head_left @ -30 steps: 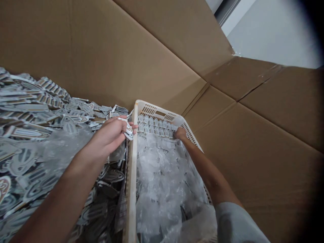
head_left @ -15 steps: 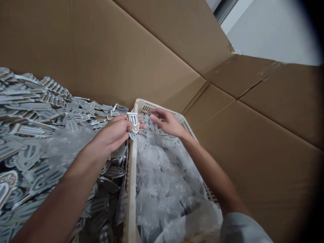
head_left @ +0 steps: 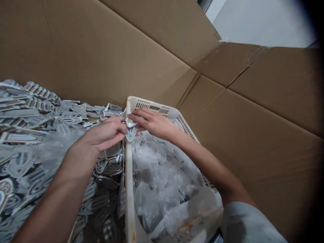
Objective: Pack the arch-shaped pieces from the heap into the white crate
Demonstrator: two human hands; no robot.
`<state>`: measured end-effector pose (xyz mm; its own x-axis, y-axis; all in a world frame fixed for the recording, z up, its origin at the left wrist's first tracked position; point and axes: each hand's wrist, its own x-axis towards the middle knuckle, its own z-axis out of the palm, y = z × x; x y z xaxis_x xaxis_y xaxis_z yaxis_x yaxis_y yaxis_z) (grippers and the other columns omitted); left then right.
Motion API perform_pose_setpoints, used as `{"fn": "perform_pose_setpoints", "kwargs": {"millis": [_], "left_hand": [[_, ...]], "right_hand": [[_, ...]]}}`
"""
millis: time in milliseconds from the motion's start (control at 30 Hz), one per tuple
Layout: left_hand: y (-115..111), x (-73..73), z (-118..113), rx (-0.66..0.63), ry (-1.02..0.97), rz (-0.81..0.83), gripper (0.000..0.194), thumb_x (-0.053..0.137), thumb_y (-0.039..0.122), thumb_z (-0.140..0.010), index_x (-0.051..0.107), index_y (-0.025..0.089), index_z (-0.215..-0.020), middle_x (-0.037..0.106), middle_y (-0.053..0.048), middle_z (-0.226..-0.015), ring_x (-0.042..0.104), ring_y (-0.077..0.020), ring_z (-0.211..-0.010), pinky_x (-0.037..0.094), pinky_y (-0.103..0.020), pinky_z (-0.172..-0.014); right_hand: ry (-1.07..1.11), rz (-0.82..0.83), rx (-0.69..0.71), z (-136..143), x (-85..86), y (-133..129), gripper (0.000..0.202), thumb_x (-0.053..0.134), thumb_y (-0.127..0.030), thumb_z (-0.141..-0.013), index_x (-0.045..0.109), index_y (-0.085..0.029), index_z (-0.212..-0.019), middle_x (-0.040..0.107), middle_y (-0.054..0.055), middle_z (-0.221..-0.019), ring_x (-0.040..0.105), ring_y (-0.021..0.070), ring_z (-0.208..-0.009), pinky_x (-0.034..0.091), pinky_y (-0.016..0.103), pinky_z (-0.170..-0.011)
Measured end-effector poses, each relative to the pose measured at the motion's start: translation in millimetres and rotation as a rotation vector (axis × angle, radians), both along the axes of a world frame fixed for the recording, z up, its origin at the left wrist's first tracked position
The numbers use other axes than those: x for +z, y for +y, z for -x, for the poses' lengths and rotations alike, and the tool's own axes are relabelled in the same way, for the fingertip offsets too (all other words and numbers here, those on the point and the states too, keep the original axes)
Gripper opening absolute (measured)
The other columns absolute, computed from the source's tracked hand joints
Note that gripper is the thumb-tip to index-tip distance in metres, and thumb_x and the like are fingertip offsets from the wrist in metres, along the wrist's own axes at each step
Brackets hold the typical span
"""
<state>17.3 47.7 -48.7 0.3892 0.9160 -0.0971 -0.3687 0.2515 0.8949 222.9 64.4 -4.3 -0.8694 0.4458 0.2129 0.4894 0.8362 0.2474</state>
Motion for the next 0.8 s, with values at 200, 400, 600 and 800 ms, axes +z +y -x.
{"fn": "perform_pose_setpoints", "kwargs": {"millis": [200, 400, 600, 800], "left_hand": [[-10.4, 15.4, -2.9, 0.053, 0.099, 0.077, 0.052, 0.059, -0.008, -0.064, 0.07, 0.013, -0.11, 0.078, -0.015, -0.102, 0.078, -0.0295, -0.096, 0.064, -0.033, -0.081], [6.6, 6.5, 9.1, 0.338, 0.119, 0.056, 0.066, 0.046, -0.019, -0.063, 0.057, 0.008, -0.123, 0.078, -0.017, -0.097, 0.078, -0.0228, -0.081, 0.063, -0.028, -0.076], [18.3, 3.2, 19.0, 0.523, 0.079, 0.089, 0.033, 0.047, -0.016, -0.073, 0.063, 0.004, -0.094, 0.076, -0.018, -0.099, 0.076, -0.0224, -0.099, 0.062, -0.032, -0.094], [12.7, 8.1, 11.7, 0.475, 0.087, 0.077, 0.027, 0.052, -0.015, -0.075, 0.066, 0.003, -0.089, 0.076, -0.019, -0.1, 0.076, -0.0227, -0.096, 0.063, -0.029, -0.089]], "right_hand": [[0.446, 0.034, -0.252, -8.3, -7.9, 15.0, 0.028, 0.037, -0.025, -0.112, 0.063, -0.017, -0.119, 0.067, 0.011, -0.11, 0.062, 0.0228, -0.103, 0.052, 0.038, -0.091], [0.524, 0.638, -0.787, -26.4, -51.0, 42.6, 0.027, 0.057, -0.012, -0.095, 0.057, -0.017, -0.068, 0.061, 0.001, -0.065, 0.057, 0.0143, -0.066, 0.043, 0.026, -0.065], [0.625, 0.953, -0.904, -14.0, -110.6, 55.6, 0.015, 0.065, -0.006, -0.089, 0.058, -0.017, -0.081, 0.064, -0.002, -0.06, 0.061, 0.0126, -0.058, 0.045, 0.021, -0.056], [0.579, 0.921, -0.888, 3.9, -131.4, 72.7, 0.015, 0.066, -0.006, -0.087, 0.06, -0.018, -0.094, 0.07, -0.001, -0.07, 0.068, 0.013, -0.064, 0.046, 0.019, -0.057]]}}
